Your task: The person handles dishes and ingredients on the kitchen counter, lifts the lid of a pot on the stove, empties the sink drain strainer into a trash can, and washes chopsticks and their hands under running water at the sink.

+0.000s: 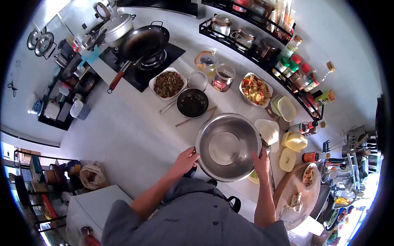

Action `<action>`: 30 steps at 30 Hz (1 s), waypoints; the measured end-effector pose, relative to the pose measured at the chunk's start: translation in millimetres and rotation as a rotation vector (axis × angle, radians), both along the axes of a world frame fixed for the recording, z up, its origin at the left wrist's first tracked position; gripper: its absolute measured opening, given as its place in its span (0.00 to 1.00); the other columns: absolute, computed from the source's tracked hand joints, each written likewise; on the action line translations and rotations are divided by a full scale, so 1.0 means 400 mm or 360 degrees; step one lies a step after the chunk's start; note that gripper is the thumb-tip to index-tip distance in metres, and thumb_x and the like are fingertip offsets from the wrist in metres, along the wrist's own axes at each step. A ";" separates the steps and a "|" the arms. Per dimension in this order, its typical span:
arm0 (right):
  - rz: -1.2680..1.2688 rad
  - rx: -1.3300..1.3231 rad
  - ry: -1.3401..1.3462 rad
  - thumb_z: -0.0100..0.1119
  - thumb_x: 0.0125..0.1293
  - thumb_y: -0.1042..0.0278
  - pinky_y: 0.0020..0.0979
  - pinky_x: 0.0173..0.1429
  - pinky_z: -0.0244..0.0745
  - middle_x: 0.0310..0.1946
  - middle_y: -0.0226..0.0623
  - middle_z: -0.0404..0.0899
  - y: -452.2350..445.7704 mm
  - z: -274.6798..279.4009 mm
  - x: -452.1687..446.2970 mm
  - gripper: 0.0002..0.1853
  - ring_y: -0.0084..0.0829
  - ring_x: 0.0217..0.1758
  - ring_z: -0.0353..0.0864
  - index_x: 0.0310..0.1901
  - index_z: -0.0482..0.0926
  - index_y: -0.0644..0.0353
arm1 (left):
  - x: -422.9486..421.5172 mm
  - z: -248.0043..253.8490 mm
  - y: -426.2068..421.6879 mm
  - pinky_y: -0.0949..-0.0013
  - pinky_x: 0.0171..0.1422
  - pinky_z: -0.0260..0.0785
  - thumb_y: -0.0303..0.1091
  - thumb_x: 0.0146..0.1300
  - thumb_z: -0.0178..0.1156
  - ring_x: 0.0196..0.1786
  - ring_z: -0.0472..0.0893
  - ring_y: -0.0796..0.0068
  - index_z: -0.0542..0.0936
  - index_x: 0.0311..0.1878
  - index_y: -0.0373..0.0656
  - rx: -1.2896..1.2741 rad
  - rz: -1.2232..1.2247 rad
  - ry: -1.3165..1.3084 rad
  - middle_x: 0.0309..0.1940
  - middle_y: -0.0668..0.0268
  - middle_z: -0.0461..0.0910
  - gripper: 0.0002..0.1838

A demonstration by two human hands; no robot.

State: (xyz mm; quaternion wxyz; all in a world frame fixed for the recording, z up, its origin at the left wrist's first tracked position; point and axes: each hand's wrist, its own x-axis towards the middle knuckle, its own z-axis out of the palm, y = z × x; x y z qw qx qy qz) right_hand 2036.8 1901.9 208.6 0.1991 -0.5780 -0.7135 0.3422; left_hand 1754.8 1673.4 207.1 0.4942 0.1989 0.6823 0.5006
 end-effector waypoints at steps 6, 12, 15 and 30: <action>-0.0058 -0.0277 0.0077 0.64 0.68 0.65 0.30 0.37 0.72 0.32 0.31 0.80 -0.023 -0.031 0.089 0.16 0.21 0.32 0.74 0.53 0.79 0.64 | -0.131 -0.207 0.045 0.53 0.62 0.75 0.47 0.66 0.68 0.60 0.81 0.58 0.76 0.66 0.39 0.0073 -0.0086 0.1707 0.54 0.54 0.83 0.30; -0.0275 -0.0799 0.0416 0.60 0.70 0.67 0.27 0.23 0.68 0.28 0.32 0.79 -0.082 0.012 0.063 0.11 0.19 0.22 0.74 0.49 0.78 0.64 | -0.177 -0.143 0.150 0.41 0.75 0.59 0.55 0.51 0.77 0.76 0.62 0.39 0.62 0.76 0.36 -0.0413 -0.0413 0.2055 0.71 0.39 0.65 0.55; -0.0317 -0.0819 0.0490 0.59 0.70 0.68 0.29 0.27 0.81 0.36 0.39 0.83 -0.088 -0.002 0.057 0.14 0.26 0.30 0.84 0.52 0.76 0.67 | -0.167 -0.106 0.180 0.42 0.71 0.64 0.47 0.54 0.74 0.72 0.68 0.43 0.65 0.73 0.38 -0.0371 -0.0395 0.2127 0.64 0.43 0.72 0.47; -0.0383 -0.0729 0.0787 0.55 0.75 0.60 0.33 0.28 0.88 0.40 0.35 0.84 -0.027 -0.063 -0.142 0.17 0.27 0.31 0.87 0.57 0.76 0.63 | -0.282 -0.232 0.144 0.52 0.49 0.82 0.27 0.56 0.63 0.48 0.84 0.49 0.81 0.41 0.34 -0.0399 -0.0603 0.1925 0.43 0.50 0.81 0.11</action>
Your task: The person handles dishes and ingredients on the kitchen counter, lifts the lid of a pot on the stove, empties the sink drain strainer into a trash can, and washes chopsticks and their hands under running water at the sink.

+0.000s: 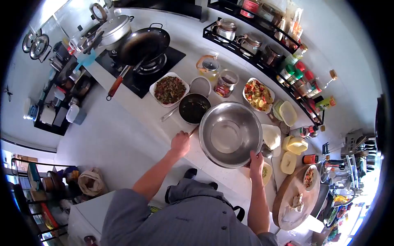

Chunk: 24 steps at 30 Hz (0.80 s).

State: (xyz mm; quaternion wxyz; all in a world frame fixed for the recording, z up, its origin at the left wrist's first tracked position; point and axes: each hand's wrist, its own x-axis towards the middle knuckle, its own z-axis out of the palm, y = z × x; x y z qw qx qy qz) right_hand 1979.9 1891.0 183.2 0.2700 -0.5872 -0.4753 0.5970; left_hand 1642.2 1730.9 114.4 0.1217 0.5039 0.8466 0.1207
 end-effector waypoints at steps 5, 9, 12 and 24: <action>-0.0061 0.0044 0.0163 0.55 0.77 0.51 0.33 0.28 0.87 0.43 0.38 0.83 0.006 0.001 -0.048 0.21 0.29 0.35 0.87 0.57 0.75 0.63 | -0.007 -0.013 -0.098 0.51 0.48 0.81 0.27 0.58 0.62 0.45 0.85 0.49 0.82 0.43 0.36 0.0027 0.0015 -0.0076 0.44 0.51 0.82 0.10; -0.0068 -0.0008 -0.0051 0.54 0.76 0.49 0.30 0.29 0.83 0.43 0.42 0.82 -0.036 0.038 -0.012 0.26 0.30 0.32 0.87 0.63 0.73 0.65 | -0.008 -0.036 -0.200 0.53 0.43 0.79 0.26 0.61 0.60 0.37 0.85 0.51 0.83 0.45 0.38 0.0422 0.0010 -0.0282 0.40 0.53 0.85 0.10; -0.0238 0.0192 -0.0127 0.55 0.75 0.55 0.30 0.32 0.81 0.43 0.41 0.82 -0.112 0.060 0.048 0.25 0.29 0.31 0.87 0.65 0.73 0.65 | 0.005 0.028 -0.311 0.61 0.40 0.78 0.26 0.67 0.59 0.32 0.84 0.65 0.81 0.45 0.36 0.0010 0.0605 -0.1576 0.35 0.59 0.84 0.06; 0.0707 0.0199 0.0266 0.67 0.70 0.68 0.27 0.41 0.78 0.48 0.33 0.81 -0.322 0.306 0.045 0.25 0.22 0.41 0.83 0.67 0.75 0.60 | 0.248 0.333 -0.154 0.71 0.52 0.73 0.28 0.74 0.55 0.43 0.83 0.75 0.79 0.53 0.34 -0.0292 -0.0653 -0.2034 0.39 0.62 0.85 0.11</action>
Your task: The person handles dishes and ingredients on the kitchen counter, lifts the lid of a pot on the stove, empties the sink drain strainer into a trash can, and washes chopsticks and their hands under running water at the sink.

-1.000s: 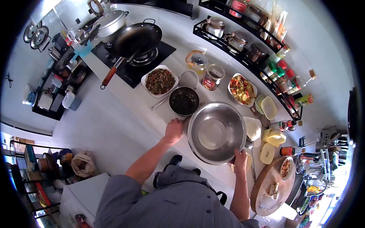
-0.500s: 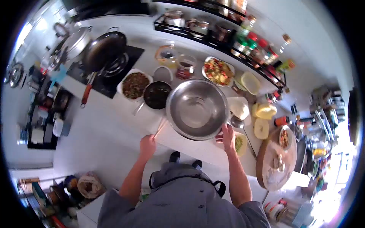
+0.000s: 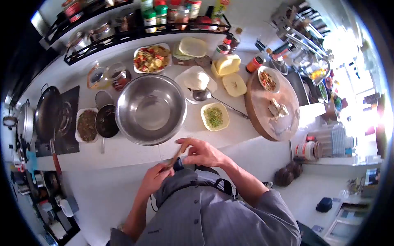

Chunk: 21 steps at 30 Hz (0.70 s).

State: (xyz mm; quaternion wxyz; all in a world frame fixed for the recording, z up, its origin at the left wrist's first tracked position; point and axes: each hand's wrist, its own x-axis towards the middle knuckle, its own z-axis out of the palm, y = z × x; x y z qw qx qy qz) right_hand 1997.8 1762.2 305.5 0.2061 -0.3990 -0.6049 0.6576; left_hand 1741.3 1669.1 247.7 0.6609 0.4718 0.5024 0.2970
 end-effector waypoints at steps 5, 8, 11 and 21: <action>-0.0385 0.0836 -0.0405 0.65 0.69 0.71 0.36 0.45 0.80 0.38 0.42 0.82 -0.035 -0.042 0.040 0.06 0.38 0.39 0.84 0.41 0.86 0.64 | 0.190 -0.073 0.137 0.62 0.62 0.74 0.33 0.73 0.60 0.56 0.83 0.61 0.76 0.64 0.36 0.0468 -0.0427 0.0426 0.53 0.53 0.84 0.19; -0.0727 0.0933 -0.0692 0.66 0.68 0.71 0.38 0.46 0.80 0.36 0.41 0.81 -0.079 -0.082 0.121 0.05 0.42 0.39 0.84 0.39 0.86 0.63 | 0.228 -0.154 0.150 0.51 0.68 0.72 0.35 0.71 0.63 0.64 0.78 0.45 0.74 0.67 0.37 0.0921 -0.0288 0.0634 0.62 0.47 0.78 0.24; -0.0881 0.0932 -0.0879 0.66 0.69 0.66 0.42 0.45 0.82 0.40 0.45 0.81 -0.097 -0.154 0.190 0.08 0.49 0.40 0.84 0.41 0.85 0.63 | 0.240 -0.189 0.146 0.53 0.66 0.73 0.34 0.68 0.66 0.63 0.79 0.46 0.75 0.66 0.37 0.0836 -0.0274 0.0747 0.60 0.47 0.79 0.25; -0.0818 -0.0252 -0.0246 0.64 0.72 0.64 0.27 0.35 0.84 0.30 0.36 0.85 -0.063 -0.182 0.328 0.12 0.23 0.30 0.85 0.40 0.83 0.67 | 0.429 -0.118 0.138 0.53 0.62 0.76 0.35 0.67 0.65 0.58 0.82 0.45 0.76 0.65 0.37 0.1128 -0.0438 0.0751 0.59 0.48 0.81 0.24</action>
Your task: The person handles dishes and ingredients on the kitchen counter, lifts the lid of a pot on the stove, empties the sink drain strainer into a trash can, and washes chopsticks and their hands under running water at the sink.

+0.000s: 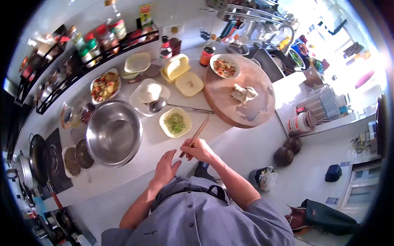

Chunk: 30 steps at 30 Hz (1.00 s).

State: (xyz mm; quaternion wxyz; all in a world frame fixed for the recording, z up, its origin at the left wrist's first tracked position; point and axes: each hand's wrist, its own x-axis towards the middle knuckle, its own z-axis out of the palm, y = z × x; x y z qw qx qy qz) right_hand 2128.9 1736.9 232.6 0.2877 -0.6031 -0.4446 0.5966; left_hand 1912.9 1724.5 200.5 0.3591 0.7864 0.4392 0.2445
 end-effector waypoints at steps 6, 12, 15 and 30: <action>0.0098 -0.0006 0.0313 0.64 0.72 0.65 0.27 0.34 0.82 0.27 0.33 0.83 0.012 -0.001 0.159 0.10 0.22 0.28 0.83 0.38 0.83 0.65 | 0.182 0.003 0.009 0.71 0.45 0.78 0.35 0.76 0.58 0.38 0.86 0.73 0.83 0.55 0.35 -0.1300 0.0002 -0.0579 0.40 0.64 0.87 0.14; -0.0049 0.0036 0.0141 0.62 0.72 0.68 0.30 0.34 0.80 0.30 0.37 0.84 0.002 -0.033 0.373 0.09 0.26 0.29 0.82 0.39 0.83 0.67 | 0.384 0.009 0.001 0.68 0.47 0.78 0.38 0.73 0.60 0.38 0.85 0.74 0.83 0.56 0.36 -0.1155 -0.0002 -0.0427 0.38 0.59 0.88 0.17; -0.0411 0.0053 0.0166 0.63 0.70 0.69 0.30 0.29 0.77 0.28 0.40 0.84 0.070 0.017 0.494 0.09 0.26 0.25 0.79 0.39 0.82 0.69 | 0.419 0.016 -0.007 0.55 0.59 0.78 0.46 0.67 0.64 0.52 0.87 0.48 0.81 0.59 0.37 -0.0690 0.0012 -0.0112 0.47 0.48 0.87 0.25; -0.0723 0.0085 -0.0101 0.67 0.70 0.58 0.26 0.27 0.78 0.28 0.33 0.80 0.446 -0.170 0.777 0.13 0.26 0.25 0.79 0.39 0.80 0.60 | 0.360 -0.043 -0.159 0.55 0.52 0.75 0.43 0.64 0.64 0.46 0.86 0.50 0.79 0.48 0.35 -0.0537 0.0512 -0.0239 0.40 0.50 0.86 0.19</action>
